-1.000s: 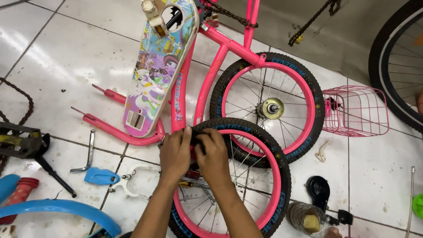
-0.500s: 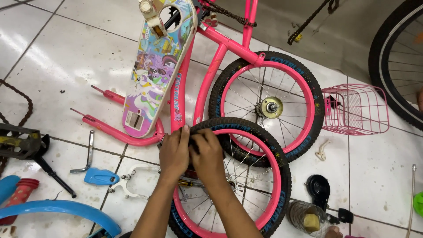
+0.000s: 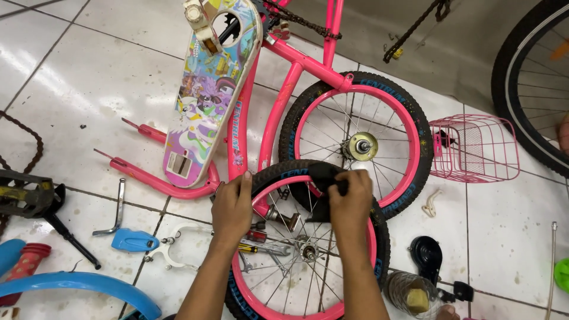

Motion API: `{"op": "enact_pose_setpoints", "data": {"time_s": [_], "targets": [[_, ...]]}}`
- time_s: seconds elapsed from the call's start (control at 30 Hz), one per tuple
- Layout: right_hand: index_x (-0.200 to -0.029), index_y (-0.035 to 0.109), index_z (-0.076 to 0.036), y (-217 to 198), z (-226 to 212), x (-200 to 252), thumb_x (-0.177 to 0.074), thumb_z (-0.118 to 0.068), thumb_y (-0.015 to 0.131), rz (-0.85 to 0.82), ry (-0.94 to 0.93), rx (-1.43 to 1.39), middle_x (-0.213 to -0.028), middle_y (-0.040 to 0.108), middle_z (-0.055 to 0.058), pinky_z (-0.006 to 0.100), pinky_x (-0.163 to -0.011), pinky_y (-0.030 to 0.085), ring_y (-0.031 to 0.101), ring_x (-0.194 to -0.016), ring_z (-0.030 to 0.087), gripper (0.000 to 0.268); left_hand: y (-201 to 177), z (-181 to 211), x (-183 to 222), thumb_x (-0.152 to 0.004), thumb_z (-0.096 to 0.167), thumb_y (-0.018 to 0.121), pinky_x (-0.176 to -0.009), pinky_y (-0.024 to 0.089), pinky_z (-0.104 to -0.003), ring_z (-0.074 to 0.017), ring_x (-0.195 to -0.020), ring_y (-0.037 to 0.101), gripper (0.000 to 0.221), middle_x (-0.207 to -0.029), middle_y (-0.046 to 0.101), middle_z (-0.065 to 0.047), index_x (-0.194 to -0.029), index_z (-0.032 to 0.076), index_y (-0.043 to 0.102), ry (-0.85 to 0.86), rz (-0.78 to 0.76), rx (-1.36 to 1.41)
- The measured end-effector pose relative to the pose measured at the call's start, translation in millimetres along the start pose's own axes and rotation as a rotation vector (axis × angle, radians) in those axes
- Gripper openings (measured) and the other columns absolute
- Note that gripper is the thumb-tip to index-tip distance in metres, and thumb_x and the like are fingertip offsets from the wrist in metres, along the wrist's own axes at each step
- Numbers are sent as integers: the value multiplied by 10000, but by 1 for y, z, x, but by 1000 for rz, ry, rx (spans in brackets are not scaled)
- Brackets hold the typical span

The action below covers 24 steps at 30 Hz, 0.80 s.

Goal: Wiping down the rim and spokes of a small bicycle wheel with a cloth to clean it.

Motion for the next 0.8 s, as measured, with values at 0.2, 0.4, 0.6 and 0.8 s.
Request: {"op": "enact_pose_setpoints", "data": {"time_s": [0.2,0.4,0.6,0.8], "targets": [[-857,707,-156,-24,48,22,-725,-53,775,141,182,76,-879,630,18,425,-808,533,673,-872,298,181,-2,5,2,-1040,561,335,-987,434,-552,-408,-1003,595,629,-747,633,-206,-781,82,649,10,7,33],[-895,704,-94,18,-30,8,-759,-5,740,9,-103,-228,-884,690,125,457,-848,546,700,-954,379,166,-4,1,-2,-1006,593,363,-967,440,-555,-438,-1032,621,649,-810,676,-233,-839,63,696,-44,-54,68],[-980,706,-44,70,-110,55,-729,21,761,-427,-478,-365,-1031,688,182,480,-918,558,669,-1067,429,265,-1,0,-3,-1000,615,363,-1001,426,-568,-460,-1072,621,675,-858,696,-249,-875,56,719,-41,-82,107],[-928,649,-32,52,-86,25,-719,54,739,-363,-382,-136,-1001,641,177,501,-925,535,641,-1029,438,243,-16,17,5,-1021,555,307,-1032,406,-553,-473,-1112,604,691,-917,696,-283,-917,10,719,-89,-83,169]]}}
Point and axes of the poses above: each hand's wrist, its own x-axis away from the middle knuckle, its own y-axis out of the palm, z = x × y, the point moved 5 cm from there along -x, towards the middle knuckle
